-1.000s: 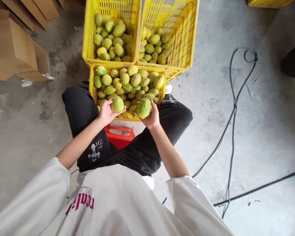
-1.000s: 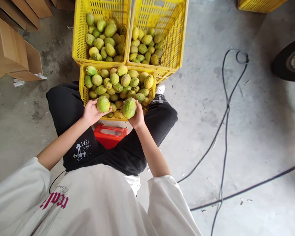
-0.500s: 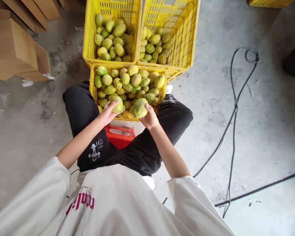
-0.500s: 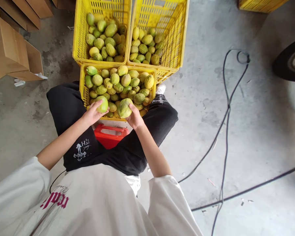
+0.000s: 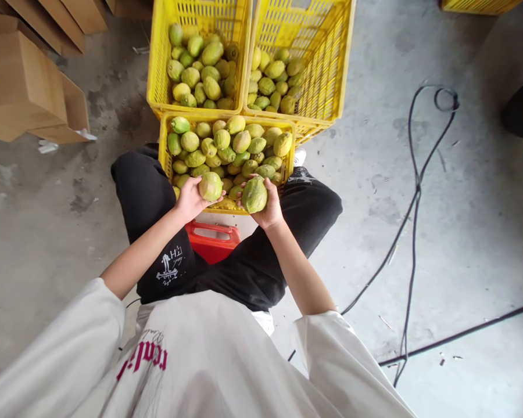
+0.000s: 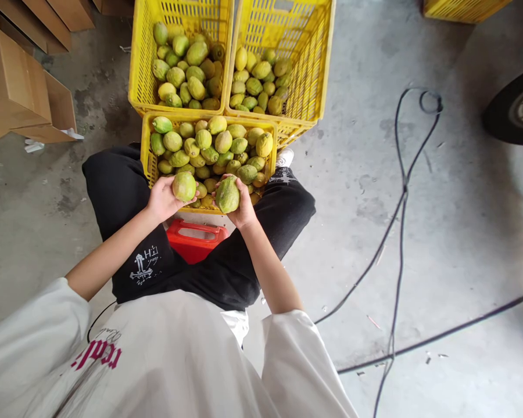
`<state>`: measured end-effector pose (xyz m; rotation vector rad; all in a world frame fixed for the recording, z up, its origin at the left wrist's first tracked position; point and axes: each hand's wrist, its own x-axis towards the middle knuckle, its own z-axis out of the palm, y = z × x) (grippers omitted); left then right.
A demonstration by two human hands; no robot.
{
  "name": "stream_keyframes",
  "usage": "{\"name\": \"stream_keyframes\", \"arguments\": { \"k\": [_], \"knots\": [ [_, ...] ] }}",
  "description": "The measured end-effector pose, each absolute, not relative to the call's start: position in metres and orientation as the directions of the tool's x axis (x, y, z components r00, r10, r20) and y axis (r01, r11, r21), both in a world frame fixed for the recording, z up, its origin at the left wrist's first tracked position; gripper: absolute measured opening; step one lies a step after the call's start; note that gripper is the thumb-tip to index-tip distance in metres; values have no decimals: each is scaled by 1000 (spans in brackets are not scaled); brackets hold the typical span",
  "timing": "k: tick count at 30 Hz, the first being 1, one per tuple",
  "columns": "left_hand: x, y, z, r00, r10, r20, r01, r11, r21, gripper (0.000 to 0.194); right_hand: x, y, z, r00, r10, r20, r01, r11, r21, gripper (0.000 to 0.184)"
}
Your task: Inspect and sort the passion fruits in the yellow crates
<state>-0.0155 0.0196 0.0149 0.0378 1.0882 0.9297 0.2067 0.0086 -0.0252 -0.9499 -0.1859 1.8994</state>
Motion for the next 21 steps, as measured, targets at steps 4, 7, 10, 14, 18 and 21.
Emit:
{"name": "stream_keyframes", "arguments": {
  "k": [4,7,10,14,18,21],
  "knots": [
    [-15,20,14,141,666,-733,-638,627,447,36,209,8,-28,-221,810,-544,-688,-525,-502,42],
    [-14,20,16,113,679,-725,-622,617,482,32,211,6,-32,-257,821,-510,-703,-521,-484,44],
    [-14,18,19,88,700,-708,-578,615,536,37,212,4,-33,-287,832,-474,-709,-518,-480,48],
    [-14,16,22,107,716,-690,-554,619,556,37,213,3,-30,-327,847,-419,-676,-520,-523,53],
    [-14,17,23,156,722,-675,-542,633,553,36,214,3,-29,-344,859,-378,-628,-510,-588,57],
    [-16,19,20,185,708,-682,-553,649,523,28,214,3,-30,-338,864,-372,-591,-503,-631,61]
  ]
}}
